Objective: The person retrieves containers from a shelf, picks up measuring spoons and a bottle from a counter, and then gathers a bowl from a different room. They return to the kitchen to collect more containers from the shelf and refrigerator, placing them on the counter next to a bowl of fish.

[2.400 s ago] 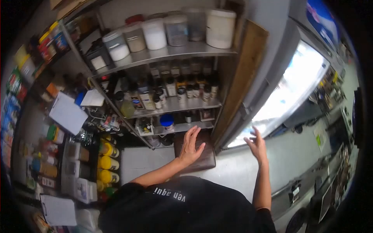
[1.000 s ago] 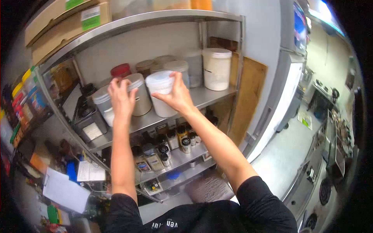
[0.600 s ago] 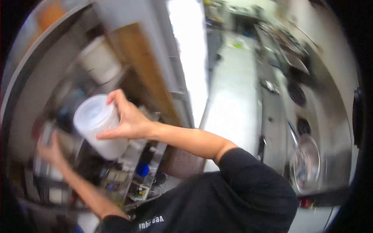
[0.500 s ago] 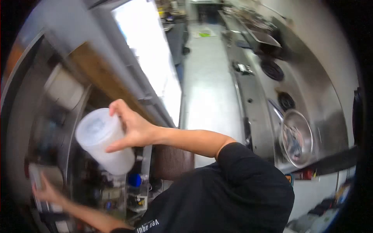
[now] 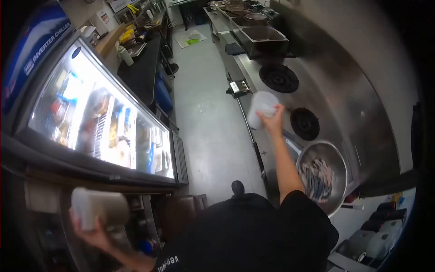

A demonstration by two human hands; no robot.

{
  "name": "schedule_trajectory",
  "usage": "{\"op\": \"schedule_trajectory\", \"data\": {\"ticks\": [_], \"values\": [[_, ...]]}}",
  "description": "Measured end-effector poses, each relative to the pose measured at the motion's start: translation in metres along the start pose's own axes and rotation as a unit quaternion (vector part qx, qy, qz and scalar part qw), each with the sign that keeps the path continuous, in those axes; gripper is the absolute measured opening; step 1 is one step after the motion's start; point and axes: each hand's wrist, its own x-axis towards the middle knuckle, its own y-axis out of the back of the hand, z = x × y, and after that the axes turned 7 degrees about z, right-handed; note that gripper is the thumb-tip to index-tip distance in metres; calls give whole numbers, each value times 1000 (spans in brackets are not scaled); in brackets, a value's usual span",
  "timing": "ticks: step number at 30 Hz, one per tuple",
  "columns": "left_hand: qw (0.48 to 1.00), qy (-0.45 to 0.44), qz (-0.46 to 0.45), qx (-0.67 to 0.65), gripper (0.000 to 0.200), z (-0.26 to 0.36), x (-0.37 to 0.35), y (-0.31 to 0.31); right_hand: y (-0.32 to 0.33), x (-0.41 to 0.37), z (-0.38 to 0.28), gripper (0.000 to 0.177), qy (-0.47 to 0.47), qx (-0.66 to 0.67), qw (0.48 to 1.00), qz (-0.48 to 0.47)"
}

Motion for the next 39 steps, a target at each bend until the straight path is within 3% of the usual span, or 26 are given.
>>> {"op": "schedule_trajectory", "data": {"ticks": [2,4,8,10,12,13,14,15,16,18,20,22,23,24,25,26,27,28,29,30,32,36,38,39], "values": [[998,0,-31,-56,52,12,-5,-79,-3,51,63,74,152,-70,978,120],[991,53,-53,-110,56,35,-21,-147,2,88,94,72,96,-125,977,142],[963,143,-144,-178,62,61,-51,-237,-8,146,169,75,86,-129,977,148],[952,141,-202,-180,62,65,-69,-272,-9,159,144,86,20,-369,904,214],[939,127,-254,-192,60,78,-81,-310,-15,141,60,101,-23,-311,937,158],[934,129,-276,-186,58,88,-88,-326,-13,135,32,107,35,-198,980,2],[933,102,-295,-181,57,96,-91,-343,-16,125,11,114,91,-73,981,-156],[932,73,-311,-173,57,103,-93,-360,-26,107,-4,120,41,59,946,-316],[928,47,-316,-192,56,107,-97,-379,-35,87,-21,126,-7,189,866,-463],[919,14,-310,-242,57,121,-103,-412,-28,50,-94,130,-94,197,784,-581],[903,20,-342,-261,57,134,-117,-448,-44,34,-85,128,55,207,857,-469],[856,13,-412,-311,71,148,-111,-471,-45,51,-47,122,98,155,913,-365],[851,-68,-385,-350,82,144,-124,-494,-36,52,-58,116,62,200,919,-333],[830,-67,-456,-314,91,155,-117,-493,-37,56,-47,114,85,189,931,-301],[819,-117,-422,-370,96,151,-126,-504,-27,60,-53,109,153,157,936,-274],[832,-159,-372,-380,102,150,-136,-507,-36,73,-25,106,249,59,946,-199],[837,-209,-331,-381,106,154,-129,-494,-44,81,0,103,205,75,963,-159],[829,-191,-368,-376,106,156,-114,-474,-55,107,48,96,322,16,945,-58],[812,-169,-407,-383,105,156,-99,-453,-63,103,46,90,242,125,961,-45],[820,-170,-401,-370,105,152,-79,-431,-70,113,76,87,204,97,974,11],[798,-144,-409,-419,96,139,-28,-387,-75,121,102,86,138,16,990,32],[915,-281,-124,-262,65,112,92,-280,-86,134,129,84,95,-157,983,31],[932,-349,27,-96,53,106,158,-193,-94,135,122,83,102,-213,971,48],[913,-383,140,-18,51,98,189,-153,-97,136,113,83,111,-231,965,64]]}}
